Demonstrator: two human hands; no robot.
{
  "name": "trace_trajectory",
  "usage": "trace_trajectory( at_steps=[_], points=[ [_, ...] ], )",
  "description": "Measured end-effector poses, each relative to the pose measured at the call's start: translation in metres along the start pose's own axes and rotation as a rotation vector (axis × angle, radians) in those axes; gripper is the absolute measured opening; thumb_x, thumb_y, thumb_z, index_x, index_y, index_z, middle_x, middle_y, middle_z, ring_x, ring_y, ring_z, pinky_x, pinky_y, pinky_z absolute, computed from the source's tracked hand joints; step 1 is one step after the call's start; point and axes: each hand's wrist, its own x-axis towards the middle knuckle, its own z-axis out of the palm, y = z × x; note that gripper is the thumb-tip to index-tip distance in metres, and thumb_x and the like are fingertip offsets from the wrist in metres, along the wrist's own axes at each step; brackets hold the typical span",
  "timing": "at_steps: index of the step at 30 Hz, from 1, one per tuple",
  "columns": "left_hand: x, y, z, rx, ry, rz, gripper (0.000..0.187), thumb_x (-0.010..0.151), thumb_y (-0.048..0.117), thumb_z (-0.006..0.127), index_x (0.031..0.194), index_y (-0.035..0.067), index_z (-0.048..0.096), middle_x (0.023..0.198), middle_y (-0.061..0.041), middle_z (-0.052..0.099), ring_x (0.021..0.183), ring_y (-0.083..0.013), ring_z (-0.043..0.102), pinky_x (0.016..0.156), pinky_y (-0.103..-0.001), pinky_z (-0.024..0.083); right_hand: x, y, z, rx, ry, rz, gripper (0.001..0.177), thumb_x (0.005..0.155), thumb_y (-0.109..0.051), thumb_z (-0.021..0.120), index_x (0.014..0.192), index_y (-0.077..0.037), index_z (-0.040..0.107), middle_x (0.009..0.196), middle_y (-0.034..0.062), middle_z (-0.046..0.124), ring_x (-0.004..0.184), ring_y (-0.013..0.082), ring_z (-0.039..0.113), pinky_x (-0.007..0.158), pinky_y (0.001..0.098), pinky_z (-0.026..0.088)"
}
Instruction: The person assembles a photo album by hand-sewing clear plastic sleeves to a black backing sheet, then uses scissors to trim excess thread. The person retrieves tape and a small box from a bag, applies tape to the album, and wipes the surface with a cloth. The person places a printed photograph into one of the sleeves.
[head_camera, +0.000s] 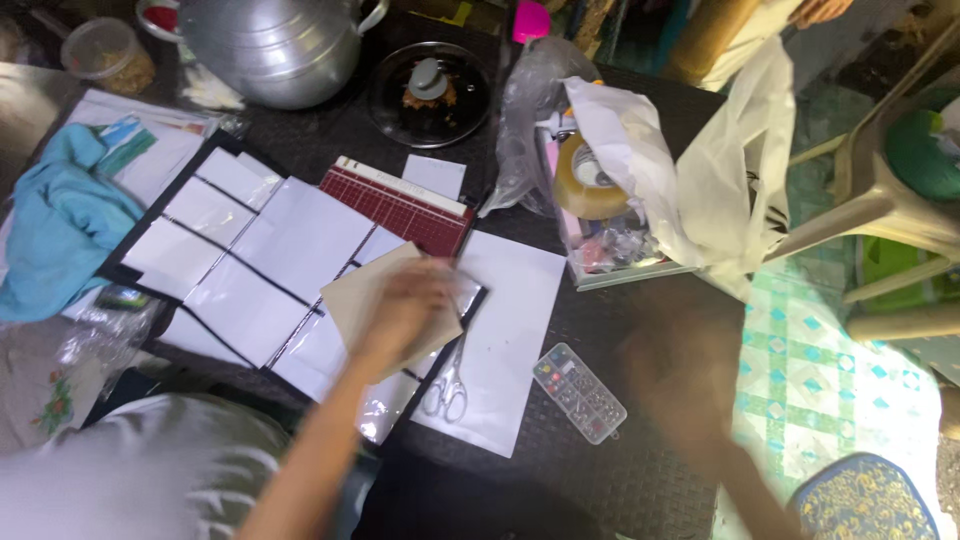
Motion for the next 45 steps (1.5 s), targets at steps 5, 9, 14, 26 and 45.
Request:
trace_trajectory(
  at_steps=[5, 9, 14, 26, 45],
  points=[
    [-0.044, 0.033, -0.083, 0.566, 0.648, -0.531, 0.074, 0.083, 0.032, 0.078, 0.145, 0.003, 0.050, 0.121, -0.020, 0.074, 0.106, -0.0274, 0.072, 0.090, -0.039, 0.057, -0.078, -0.013, 0.089, 0.036, -0.321, -0.012, 0.094, 0.059, -0.031, 0.089, 0.143, -0.010, 0.049, 0.140, 0.0238, 0.056, 0.122, 0.0432, 0.056, 0.098, 0.0526, 0.047],
    [-0.052, 0.001, -0.059, 1.018, 0.489, -0.449, 0.115, 0.065, 0.044, 0.100, 0.151, 0.014, 0.030, 0.155, -0.024, 0.034, 0.142, -0.0481, 0.021, 0.106, -0.057, 0.030, -0.085, 0.016, 0.089, -0.007, -0.356, 0.132, 0.080, 0.072, -0.025, 0.083, 0.144, -0.013, 0.050, 0.139, 0.0171, 0.059, 0.128, 0.0364, 0.059, 0.101, 0.0508, 0.051],
    [-0.064, -0.018, -0.045, 0.717, 0.549, -0.457, 0.108, 0.068, 0.038, 0.089, 0.158, 0.032, 0.028, 0.148, -0.022, 0.031, 0.136, -0.0422, 0.037, 0.114, -0.057, 0.032, -0.075, 0.008, 0.077, -0.409, -0.167, 0.138, 0.073, 0.068, -0.021, 0.085, 0.135, -0.010, 0.059, 0.137, 0.0294, 0.056, 0.119, 0.0444, 0.059, 0.093, 0.0558, 0.050],
    [-0.063, 0.015, -0.006, 0.605, 0.497, -0.316, 0.096, 0.073, 0.014, 0.074, 0.159, 0.026, 0.031, 0.124, -0.017, 0.056, 0.103, -0.0396, 0.058, 0.094, -0.046, 0.051, -0.002, -0.112, 0.203, 0.935, -0.778, 0.894, 0.069, 0.089, -0.051, 0.066, 0.141, -0.006, 0.058, 0.127, 0.0116, 0.070, 0.121, 0.0218, 0.061, 0.099, 0.0407, 0.050],
    [-0.086, 0.014, 0.111, 0.501, -0.081, -0.355, 0.073, 0.089, 0.027, 0.070, 0.154, 0.011, 0.039, 0.136, -0.019, 0.054, 0.124, -0.0303, 0.058, 0.102, -0.039, 0.048, -0.113, -0.036, 0.038, 0.550, -0.491, 1.111, 0.061, 0.090, -0.054, 0.061, 0.126, -0.006, 0.072, 0.096, 0.0117, 0.077, 0.086, 0.0206, 0.070, 0.074, 0.0333, 0.055]
  ],
)
